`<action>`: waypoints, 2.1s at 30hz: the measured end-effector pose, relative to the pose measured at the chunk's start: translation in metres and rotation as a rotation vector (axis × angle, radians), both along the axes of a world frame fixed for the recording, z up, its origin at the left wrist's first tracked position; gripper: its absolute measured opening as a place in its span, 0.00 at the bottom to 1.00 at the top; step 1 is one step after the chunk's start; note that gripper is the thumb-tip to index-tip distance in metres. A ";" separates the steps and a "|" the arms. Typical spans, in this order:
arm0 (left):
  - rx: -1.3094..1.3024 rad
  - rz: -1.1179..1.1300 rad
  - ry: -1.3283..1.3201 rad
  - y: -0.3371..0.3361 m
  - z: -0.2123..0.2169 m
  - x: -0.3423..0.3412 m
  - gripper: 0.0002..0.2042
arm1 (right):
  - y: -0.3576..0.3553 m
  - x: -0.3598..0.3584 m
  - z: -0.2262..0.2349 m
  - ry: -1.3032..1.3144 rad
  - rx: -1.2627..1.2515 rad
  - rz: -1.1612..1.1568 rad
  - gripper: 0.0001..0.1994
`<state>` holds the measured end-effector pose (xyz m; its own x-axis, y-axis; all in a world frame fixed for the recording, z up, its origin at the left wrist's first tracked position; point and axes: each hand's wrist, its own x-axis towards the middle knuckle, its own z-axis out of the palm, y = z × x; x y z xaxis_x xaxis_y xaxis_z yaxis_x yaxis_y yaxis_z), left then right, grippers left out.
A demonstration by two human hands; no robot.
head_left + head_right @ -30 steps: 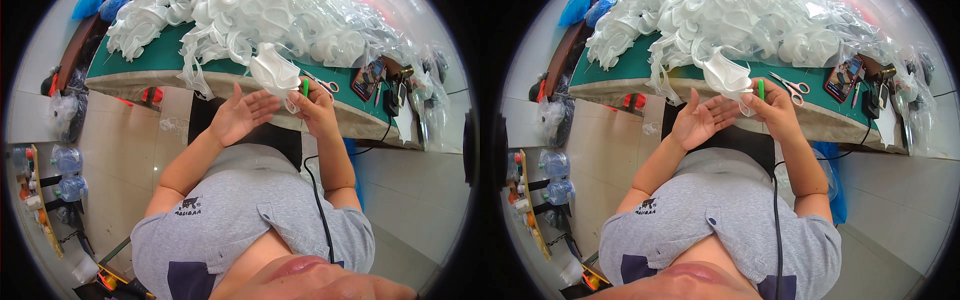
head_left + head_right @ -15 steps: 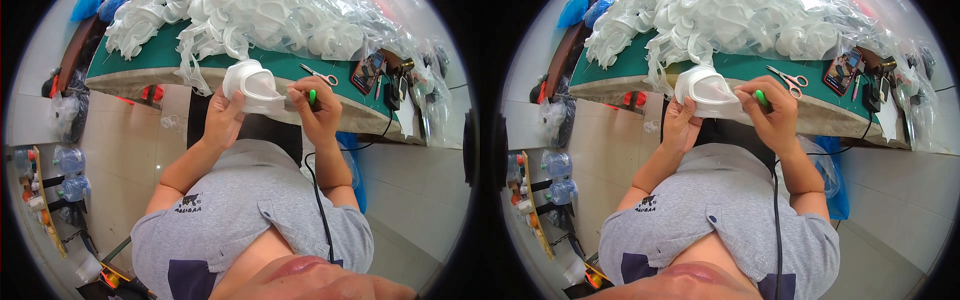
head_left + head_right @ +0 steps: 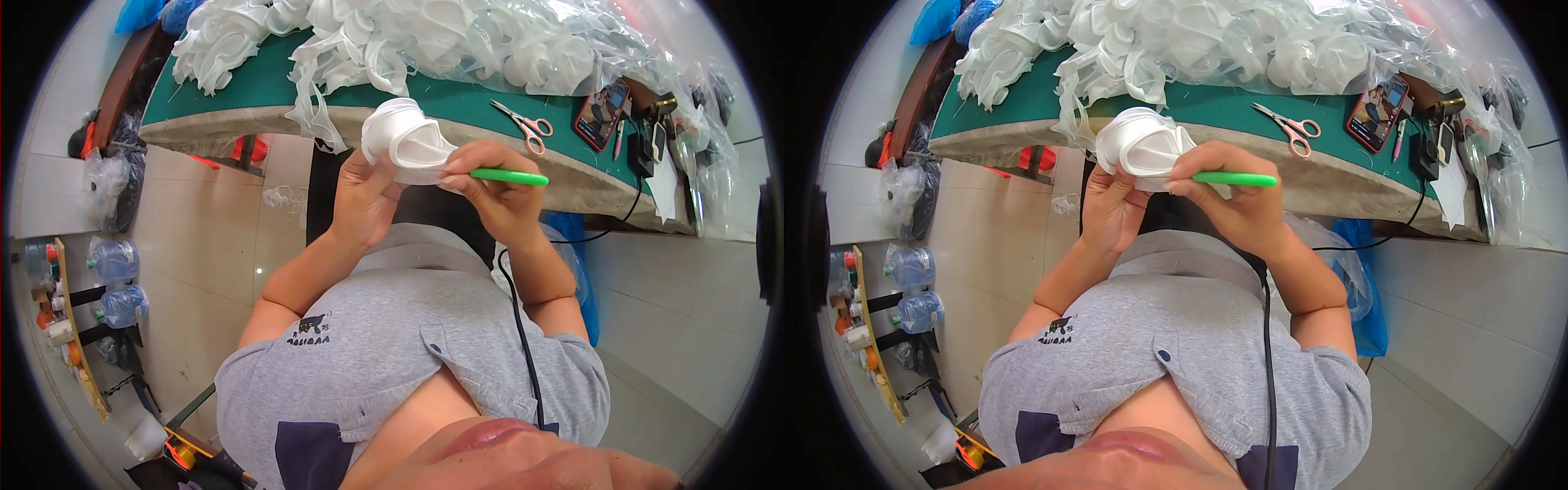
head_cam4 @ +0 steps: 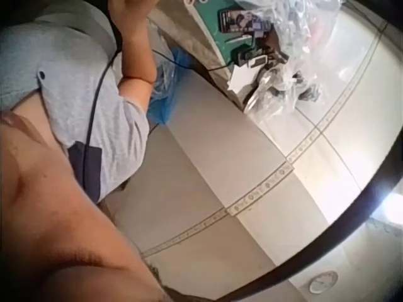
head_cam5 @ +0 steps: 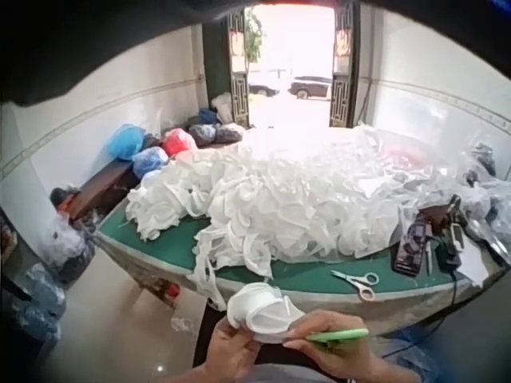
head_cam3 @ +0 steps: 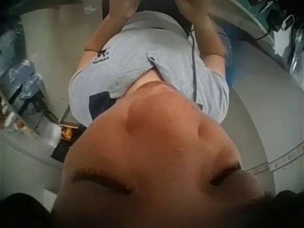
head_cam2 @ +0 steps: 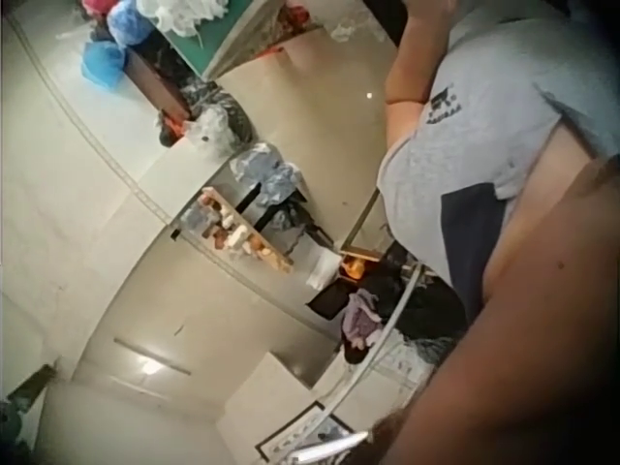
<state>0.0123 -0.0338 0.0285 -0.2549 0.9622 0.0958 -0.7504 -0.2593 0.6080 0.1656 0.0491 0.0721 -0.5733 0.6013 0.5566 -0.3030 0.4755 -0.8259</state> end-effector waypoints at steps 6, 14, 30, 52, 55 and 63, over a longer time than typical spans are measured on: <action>-0.033 0.053 0.018 0.000 -0.002 -0.002 0.14 | 0.001 -0.002 0.003 -0.098 0.235 -0.067 0.07; -0.073 0.117 0.093 0.001 0.000 0.001 0.13 | 0.004 -0.008 -0.003 -0.089 0.576 -0.170 0.10; 0.071 -0.122 -0.019 0.006 -0.004 -0.040 0.20 | 0.100 0.048 0.004 0.489 -0.133 -0.544 0.07; -0.001 0.057 0.073 0.021 -0.015 -0.033 0.16 | 0.085 0.056 0.005 0.750 -0.227 -0.667 0.11; 0.186 -0.013 -0.083 0.016 -0.005 -0.044 0.16 | 0.060 0.047 -0.005 0.392 -0.177 -0.347 0.10; 0.261 -0.066 -0.344 0.015 0.006 -0.056 0.14 | 0.025 0.008 -0.048 -0.312 -0.257 0.110 0.04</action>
